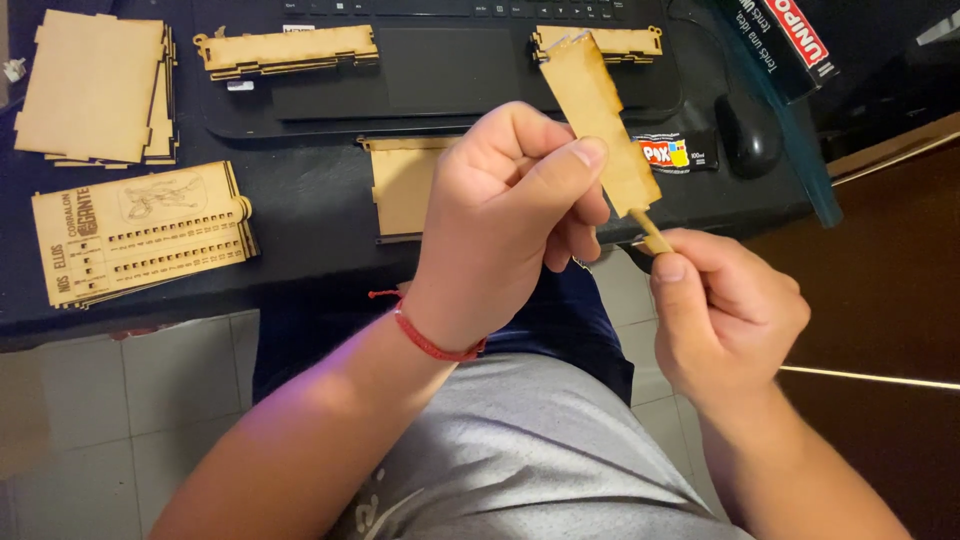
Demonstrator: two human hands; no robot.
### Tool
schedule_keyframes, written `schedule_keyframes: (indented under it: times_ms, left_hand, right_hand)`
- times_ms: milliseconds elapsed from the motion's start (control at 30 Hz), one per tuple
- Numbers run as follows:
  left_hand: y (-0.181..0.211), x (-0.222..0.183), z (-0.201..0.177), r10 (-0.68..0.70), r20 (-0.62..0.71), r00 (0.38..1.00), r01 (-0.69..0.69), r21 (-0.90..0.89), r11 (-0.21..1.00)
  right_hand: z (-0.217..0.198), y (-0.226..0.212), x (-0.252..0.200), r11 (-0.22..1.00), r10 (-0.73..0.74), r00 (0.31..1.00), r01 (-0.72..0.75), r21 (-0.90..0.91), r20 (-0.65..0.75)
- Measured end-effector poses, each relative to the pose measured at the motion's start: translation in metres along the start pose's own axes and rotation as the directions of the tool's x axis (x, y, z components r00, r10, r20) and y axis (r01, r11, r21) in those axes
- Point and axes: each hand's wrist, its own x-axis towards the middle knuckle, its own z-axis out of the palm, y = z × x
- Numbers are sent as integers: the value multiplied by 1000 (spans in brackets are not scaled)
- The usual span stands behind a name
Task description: Assembling laser-cut wooden box components by applying glue and fitting pieces together.
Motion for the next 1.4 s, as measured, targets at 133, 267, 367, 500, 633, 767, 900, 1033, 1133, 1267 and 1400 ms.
schedule_keyframes:
  times_ms: [133,267,367,500,633,767,900,1033,1133,1267,1400]
  left_hand:
    - [0,0,-1,-13,-9,1000,13,-3,1000]
    - [-1,1,-2,3,-1,1000,-3,-6,1000]
    - [-1,1,-3,17,19,1000,-17,-6,1000]
    - [-1,2,-4,-28,7,1000,28,-57,998]
    - [-2,3,-5,-12,24,1000,13,-61,998]
    - [-1,3,-5,3,19,1000,-3,-30,1000]
    - [-1,5,-6,-13,9,1000,13,-45,999]
    - [-4,8,-7,-52,-10,999,51,-50,997]
    - [-5,9,-10,-66,-26,997,65,-40,997]
    - [-5,7,-11,-41,-1,999,41,-54,998]
    - [-6,5,-11,10,23,1000,-9,-45,999]
  right_hand:
    - [2,-4,3,997,-33,998,36,62,-54]
    - [1,-2,0,994,21,996,-12,105,-83]
    - [3,4,4,990,56,992,-41,135,-110]
    - [7,8,7,944,184,982,-165,285,-41]
    - [7,0,6,936,203,976,-217,278,79]
    - [0,-2,7,948,185,976,-208,240,116]
    - [-7,0,7,960,139,967,-184,209,213]
    - [-17,9,-7,892,166,983,-186,413,83]
    - [-43,27,-10,725,65,998,-38,687,-14]
    - [-55,46,10,795,164,984,-176,580,73]
    - [-30,35,37,980,181,969,-193,55,170]
